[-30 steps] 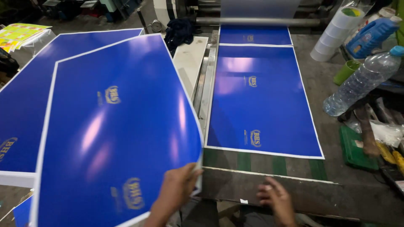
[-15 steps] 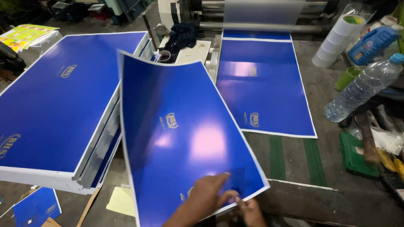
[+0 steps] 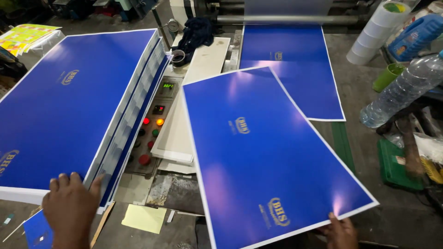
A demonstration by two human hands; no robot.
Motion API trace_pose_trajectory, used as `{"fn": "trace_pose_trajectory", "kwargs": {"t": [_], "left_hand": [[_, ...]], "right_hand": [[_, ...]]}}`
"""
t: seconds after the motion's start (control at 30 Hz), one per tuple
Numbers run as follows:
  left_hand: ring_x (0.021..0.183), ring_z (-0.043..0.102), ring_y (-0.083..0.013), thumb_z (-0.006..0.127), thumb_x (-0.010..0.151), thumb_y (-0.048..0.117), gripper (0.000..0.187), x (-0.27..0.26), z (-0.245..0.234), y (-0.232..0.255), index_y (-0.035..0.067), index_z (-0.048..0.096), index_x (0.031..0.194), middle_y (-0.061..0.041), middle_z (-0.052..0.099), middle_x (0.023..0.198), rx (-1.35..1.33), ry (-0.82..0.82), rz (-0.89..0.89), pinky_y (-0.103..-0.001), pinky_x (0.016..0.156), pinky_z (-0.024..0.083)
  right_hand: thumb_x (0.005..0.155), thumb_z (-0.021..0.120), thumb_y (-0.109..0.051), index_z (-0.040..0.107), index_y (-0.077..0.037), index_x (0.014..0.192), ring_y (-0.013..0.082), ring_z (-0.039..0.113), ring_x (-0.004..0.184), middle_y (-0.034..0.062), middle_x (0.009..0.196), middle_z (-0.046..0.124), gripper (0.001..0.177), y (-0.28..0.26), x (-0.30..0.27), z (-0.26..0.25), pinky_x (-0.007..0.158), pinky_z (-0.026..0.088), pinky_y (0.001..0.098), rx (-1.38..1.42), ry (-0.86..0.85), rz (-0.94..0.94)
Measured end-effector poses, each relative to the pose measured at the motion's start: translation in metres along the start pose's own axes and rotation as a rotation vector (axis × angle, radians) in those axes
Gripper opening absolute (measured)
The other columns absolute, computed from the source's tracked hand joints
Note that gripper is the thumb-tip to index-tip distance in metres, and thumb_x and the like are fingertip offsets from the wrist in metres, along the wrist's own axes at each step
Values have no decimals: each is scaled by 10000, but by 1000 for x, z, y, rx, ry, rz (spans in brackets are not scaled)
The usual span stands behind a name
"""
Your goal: Picking up large printed posters from a stack and organizing them on a workbench next to an industrial machine.
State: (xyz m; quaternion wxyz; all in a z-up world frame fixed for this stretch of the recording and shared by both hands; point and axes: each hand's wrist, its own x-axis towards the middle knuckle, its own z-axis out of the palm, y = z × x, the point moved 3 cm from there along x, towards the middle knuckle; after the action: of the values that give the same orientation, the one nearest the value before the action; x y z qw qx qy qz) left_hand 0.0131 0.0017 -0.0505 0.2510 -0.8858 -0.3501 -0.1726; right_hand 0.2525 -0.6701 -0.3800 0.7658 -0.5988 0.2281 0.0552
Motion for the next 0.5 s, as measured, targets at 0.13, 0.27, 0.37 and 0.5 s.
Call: {"fn": "trace_pose_trajectory", "kwargs": {"t": [0.13, 0.27, 0.37, 0.5], "left_hand": [[1186, 707, -322, 586, 980, 607, 531, 12, 35, -38, 198, 746, 1279, -73, 702, 1345, -48, -315, -121, -477, 886, 587], [1078, 757, -325, 611, 951, 608, 519, 38, -3, -47, 264, 764, 1309, -32, 746, 1297, -88, -595, -214, -475, 886, 603], [980, 815, -304, 641, 971, 563, 461, 53, 9, -57, 264, 808, 1279, -44, 839, 1150, -145, -741, -216, -444, 875, 638], [887, 811, -274, 690, 950, 505, 441, 68, 48, -85, 183, 840, 1211, -82, 855, 1038, -252, -834, -163, -436, 829, 650]], "right_hand": [[1037, 519, -61, 515, 26, 1459, 351, 674, 1077, 223, 1217, 660, 432, -30, -2, -23, 874, 587, 581, -30, 12, -41], [1035, 509, -35, 468, 43, 1489, 379, 642, 1184, 246, 1344, 596, 462, -18, 24, -68, 921, 568, 632, 44, -38, -120], [1019, 486, -64, 435, -98, 1559, 354, 597, 1236, 209, 1442, 532, 543, -29, 20, -84, 946, 533, 662, -64, -47, -29], [990, 469, -31, 393, -107, 1586, 357, 597, 1243, 228, 1454, 518, 606, -16, 35, -112, 918, 559, 645, -68, -106, -71]]}}
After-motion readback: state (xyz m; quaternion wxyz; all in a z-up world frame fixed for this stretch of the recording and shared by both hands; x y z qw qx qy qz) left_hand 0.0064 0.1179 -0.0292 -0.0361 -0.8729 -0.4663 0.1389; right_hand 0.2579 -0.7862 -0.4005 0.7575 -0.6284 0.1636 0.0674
